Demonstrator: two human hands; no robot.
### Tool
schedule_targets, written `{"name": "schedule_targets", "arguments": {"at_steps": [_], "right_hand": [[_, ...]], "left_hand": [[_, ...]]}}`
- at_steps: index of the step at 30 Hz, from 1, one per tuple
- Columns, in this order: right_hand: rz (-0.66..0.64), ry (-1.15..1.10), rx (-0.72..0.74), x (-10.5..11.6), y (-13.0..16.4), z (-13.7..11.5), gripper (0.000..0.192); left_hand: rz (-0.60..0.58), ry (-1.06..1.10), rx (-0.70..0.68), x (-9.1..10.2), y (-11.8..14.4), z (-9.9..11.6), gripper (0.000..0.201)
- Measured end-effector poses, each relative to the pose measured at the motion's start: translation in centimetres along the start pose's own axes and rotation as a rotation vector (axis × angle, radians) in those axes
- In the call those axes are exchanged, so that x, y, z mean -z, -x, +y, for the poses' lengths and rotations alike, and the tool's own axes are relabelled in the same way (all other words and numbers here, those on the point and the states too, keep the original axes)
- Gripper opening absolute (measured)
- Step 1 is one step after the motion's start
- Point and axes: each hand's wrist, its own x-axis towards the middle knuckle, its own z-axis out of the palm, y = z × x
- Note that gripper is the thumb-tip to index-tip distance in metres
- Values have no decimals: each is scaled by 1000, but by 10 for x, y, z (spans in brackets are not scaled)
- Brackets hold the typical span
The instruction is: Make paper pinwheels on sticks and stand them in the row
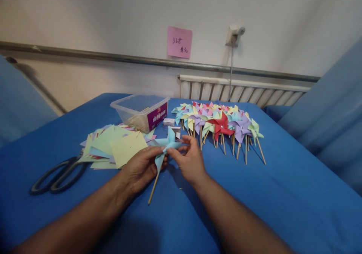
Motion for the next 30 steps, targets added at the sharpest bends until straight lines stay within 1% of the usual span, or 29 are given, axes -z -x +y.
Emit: {"name": "schedule_targets", "arguments": {"at_steps": [2,5,9,12,15,19,21,30], "right_hand": [[-50,-133,-123,-2,1,-2,43],[-133,-279,-223,-4,5,-5,32],[-139,-420,-285,-4,7,-3,28],[-114,-459,-323,-3,6,0,25],[-101,-473,-340,-2,6,-1,24],[-106,-476,-328,-4,8,-3,24],[-113,-470,-325,-4,9,-4,24],[-93,-479,-300,-7,9,-1,27]], "left_hand": [[-16,-14,-22,0,0,0,8],[-40,-56,-63,0,0,-1,11],[-4,-91,-138,2,-2,-2,14],[-16,-96,-142,3,-4,-5,19],[-40,-107,-136,5,-6,-9,21],[39,-134,-177,6,-9,-11,19],[58,-145,-197,5,-9,-12,20],[32,-144,-191,2,-6,-13,30]]}}
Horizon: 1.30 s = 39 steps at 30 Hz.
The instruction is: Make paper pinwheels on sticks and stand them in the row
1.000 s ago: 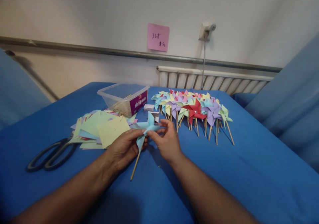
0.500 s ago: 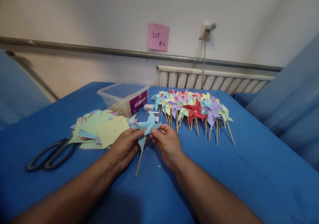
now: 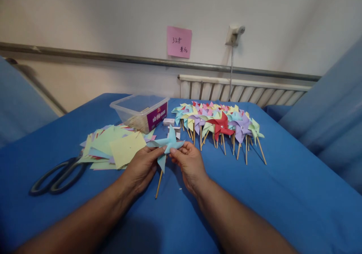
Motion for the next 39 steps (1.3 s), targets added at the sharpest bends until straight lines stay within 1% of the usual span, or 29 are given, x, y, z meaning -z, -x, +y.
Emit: {"name": "schedule_targets", "arguments": {"at_steps": [8,12,16,22,27,32,36,39], "right_hand": [[18,2,-2,-2,2,0,37],[-29,54,60,-7,4,-1,39],[-16,84,104,-7,2,0,37],[-30,63,63,-1,0,3,38],[-47,69,58,-2,0,2,40],[-82,72,54,-3,1,0,35],[-71,50,38,-1,0,0,35],[-78,44,18,0,0,0,30]], "left_hand": [[-34,9,1,1,-1,0,27],[-23,37,5,0,1,4,25],[-5,43,61,-2,2,5,25],[-23,46,53,-2,2,4,23],[-14,66,25,-2,1,7,22],[-19,47,4,-1,0,6,22],[-6,36,-12,0,0,4,23],[10,16,-10,-1,0,4,24]]}}
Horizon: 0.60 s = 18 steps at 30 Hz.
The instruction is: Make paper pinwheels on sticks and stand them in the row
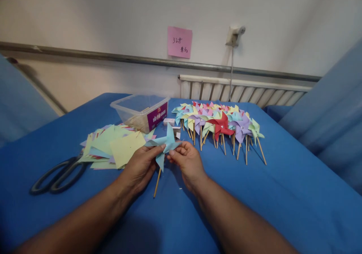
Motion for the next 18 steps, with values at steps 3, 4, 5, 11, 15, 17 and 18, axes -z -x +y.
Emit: {"name": "schedule_targets", "arguments": {"at_steps": [3,4,5,11,15,17,18], "right_hand": [[-6,-21,-16,0,2,0,31],[-9,-29,-25,0,3,0,33],[-16,-36,-38,-1,4,-1,34],[2,-46,-106,-4,8,-3,30],[44,-50,-105,-3,5,-2,33],[43,-56,-108,-2,4,-1,32],[43,-60,-109,-1,4,0,32]], "left_hand": [[-5,-6,-21,0,0,0,27],[-3,-5,-30,0,0,0,28],[3,-8,-38,0,-1,0,29],[88,-158,-113,4,-3,-2,32],[90,-217,-136,5,-3,-3,31],[84,-208,-115,5,-2,-4,33],[79,-204,-103,5,-2,-4,33]]}}
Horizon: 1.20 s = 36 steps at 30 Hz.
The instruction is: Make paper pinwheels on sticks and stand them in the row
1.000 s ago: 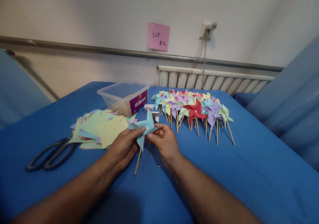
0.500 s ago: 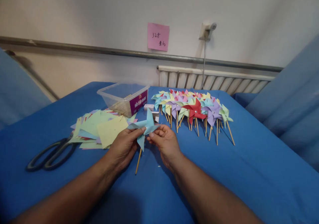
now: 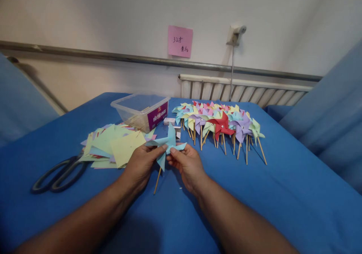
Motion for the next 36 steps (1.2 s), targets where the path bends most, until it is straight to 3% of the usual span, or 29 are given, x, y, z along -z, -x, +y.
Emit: {"name": "schedule_targets", "arguments": {"at_steps": [14,28,36], "right_hand": [[-29,24,-10,1,0,0,29],[-49,160,158,4,-7,4,32],[-230,391,-76,1,-1,11,38]], "left_hand": [[-15,91,68,-1,3,6,30],[-89,250,176,-3,4,16,14],[-23,192,83,3,0,17,17]]}}
